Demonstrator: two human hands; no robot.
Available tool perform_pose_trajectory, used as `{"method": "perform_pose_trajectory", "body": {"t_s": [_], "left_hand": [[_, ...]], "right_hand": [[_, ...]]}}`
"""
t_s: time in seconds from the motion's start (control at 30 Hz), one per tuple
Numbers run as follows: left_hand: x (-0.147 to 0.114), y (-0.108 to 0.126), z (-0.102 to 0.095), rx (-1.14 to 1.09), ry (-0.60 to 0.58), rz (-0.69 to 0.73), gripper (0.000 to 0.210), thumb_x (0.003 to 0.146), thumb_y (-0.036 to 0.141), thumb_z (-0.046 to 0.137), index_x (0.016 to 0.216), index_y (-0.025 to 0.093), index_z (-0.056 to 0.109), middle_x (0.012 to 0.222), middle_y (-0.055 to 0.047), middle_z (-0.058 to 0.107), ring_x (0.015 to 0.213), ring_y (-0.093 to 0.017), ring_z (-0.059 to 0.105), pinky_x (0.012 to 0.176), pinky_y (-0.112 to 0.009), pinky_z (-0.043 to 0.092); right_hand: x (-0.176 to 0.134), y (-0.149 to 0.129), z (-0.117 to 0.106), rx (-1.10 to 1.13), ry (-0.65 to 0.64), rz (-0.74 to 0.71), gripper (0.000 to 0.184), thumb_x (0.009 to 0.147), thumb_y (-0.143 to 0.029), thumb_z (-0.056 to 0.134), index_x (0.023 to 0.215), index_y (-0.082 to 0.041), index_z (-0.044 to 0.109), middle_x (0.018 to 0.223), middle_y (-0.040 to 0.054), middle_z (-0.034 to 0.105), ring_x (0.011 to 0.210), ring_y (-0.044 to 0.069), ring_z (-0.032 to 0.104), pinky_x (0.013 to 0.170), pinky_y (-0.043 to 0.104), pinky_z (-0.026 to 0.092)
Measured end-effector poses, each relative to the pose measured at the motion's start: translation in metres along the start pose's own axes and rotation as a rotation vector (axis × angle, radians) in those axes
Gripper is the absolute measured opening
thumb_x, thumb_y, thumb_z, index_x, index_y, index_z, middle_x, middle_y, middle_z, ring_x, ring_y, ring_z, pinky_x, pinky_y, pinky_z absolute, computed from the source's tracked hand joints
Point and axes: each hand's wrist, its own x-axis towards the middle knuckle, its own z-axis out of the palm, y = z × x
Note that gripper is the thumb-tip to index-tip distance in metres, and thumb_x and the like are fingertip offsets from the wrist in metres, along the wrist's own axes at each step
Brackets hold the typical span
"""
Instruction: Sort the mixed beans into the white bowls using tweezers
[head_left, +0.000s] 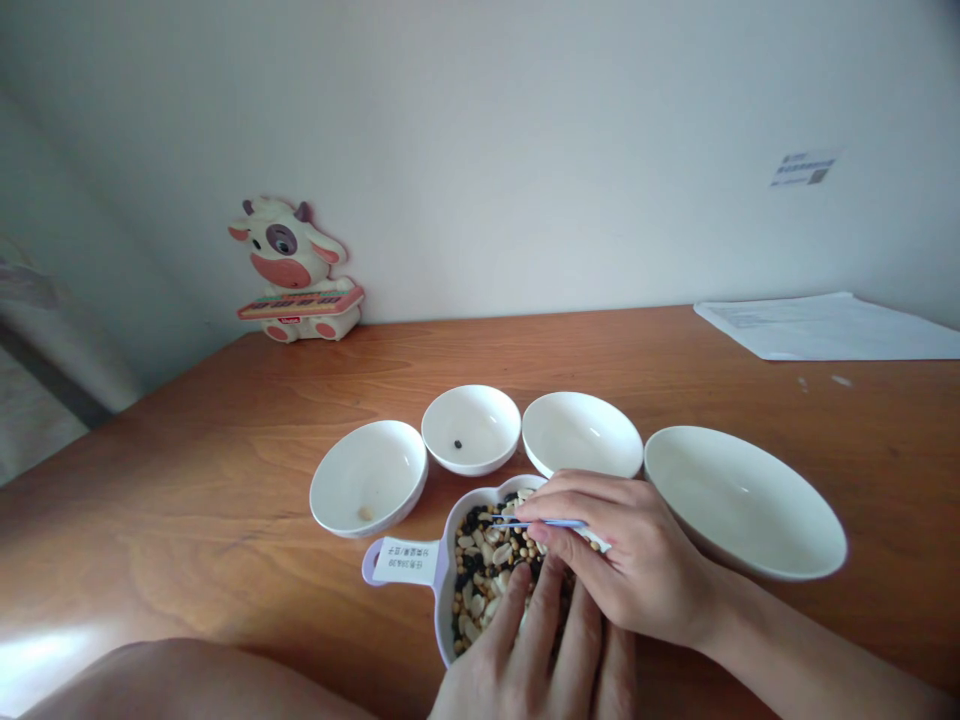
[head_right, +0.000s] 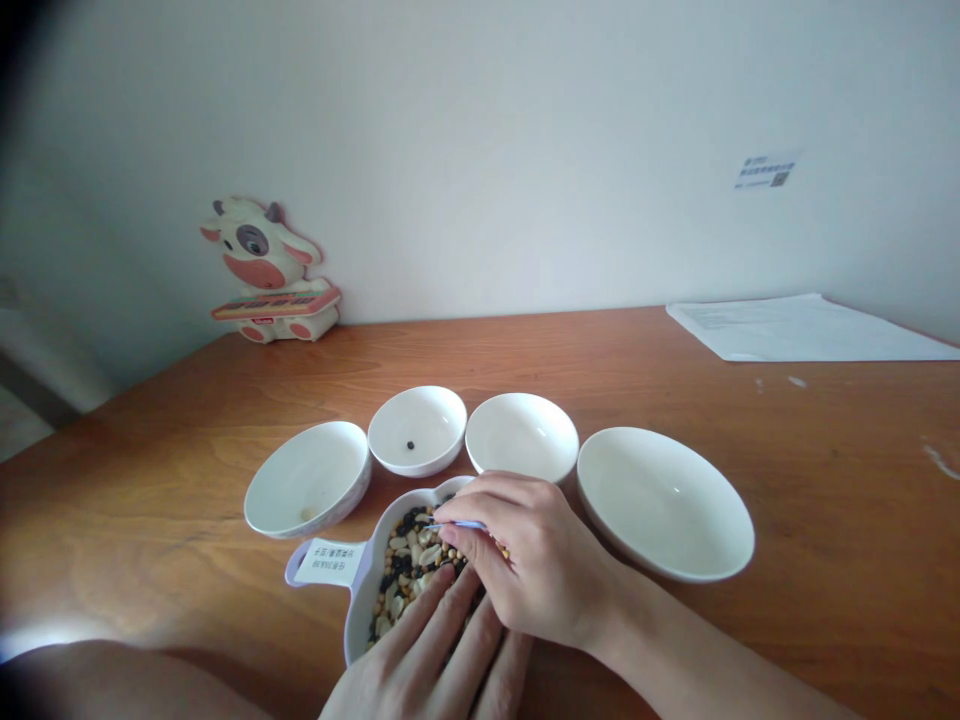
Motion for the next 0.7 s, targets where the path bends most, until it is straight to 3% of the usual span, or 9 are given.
{"method": "perform_pose_trajectory", "body": {"t_s": [0.23, 0.4, 0.53, 0.7], "left_hand": [[0.000, 0.000, 0.001, 0.010, 0.026, -0.016, 0.028, 0.095, 0.018, 0.046, 0.119, 0.011, 0.059, 0.112, -0.013, 0.070, 0.095, -0.023, 0.071, 0.096, -0.041, 0.055], [-0.007, 0.003, 0.002, -0.004, -0.022, -0.055, 0.029, 0.094, 0.020, 0.049, 0.122, 0.016, 0.058, 0.120, -0.010, 0.068, 0.108, -0.022, 0.067, 0.094, -0.037, 0.056], [-0.015, 0.005, 0.004, -0.013, -0.092, -0.055, 0.028, 0.096, 0.023, 0.045, 0.118, 0.014, 0.059, 0.129, -0.012, 0.062, 0.119, -0.022, 0.060, 0.099, -0.033, 0.053], [-0.018, 0.005, 0.004, -0.017, -0.122, -0.039, 0.029, 0.097, 0.026, 0.043, 0.119, 0.014, 0.058, 0.133, -0.014, 0.059, 0.123, -0.026, 0.058, 0.098, -0.036, 0.053]], "right_hand": [[-0.002, 0.004, 0.004, 0.022, -0.012, 0.028, 0.018, 0.088, -0.007, 0.058, 0.098, -0.015, 0.071, 0.088, 0.0046, 0.074, 0.081, 0.014, 0.069, 0.074, 0.024, 0.057], [-0.003, -0.003, 0.008, 0.089, 0.147, 0.110, 0.017, 0.088, -0.011, 0.059, 0.098, -0.019, 0.071, 0.091, 0.0035, 0.075, 0.083, 0.015, 0.071, 0.076, 0.024, 0.058], [-0.001, -0.017, 0.013, 0.325, 0.293, 0.330, 0.014, 0.091, -0.019, 0.059, 0.099, -0.021, 0.071, 0.084, 0.0026, 0.075, 0.063, 0.013, 0.069, 0.059, 0.022, 0.059], [-0.001, -0.027, 0.017, 0.595, 0.319, 0.424, 0.013, 0.092, -0.022, 0.060, 0.095, -0.024, 0.072, 0.076, 0.0016, 0.072, 0.059, 0.012, 0.067, 0.055, 0.019, 0.058]]}}
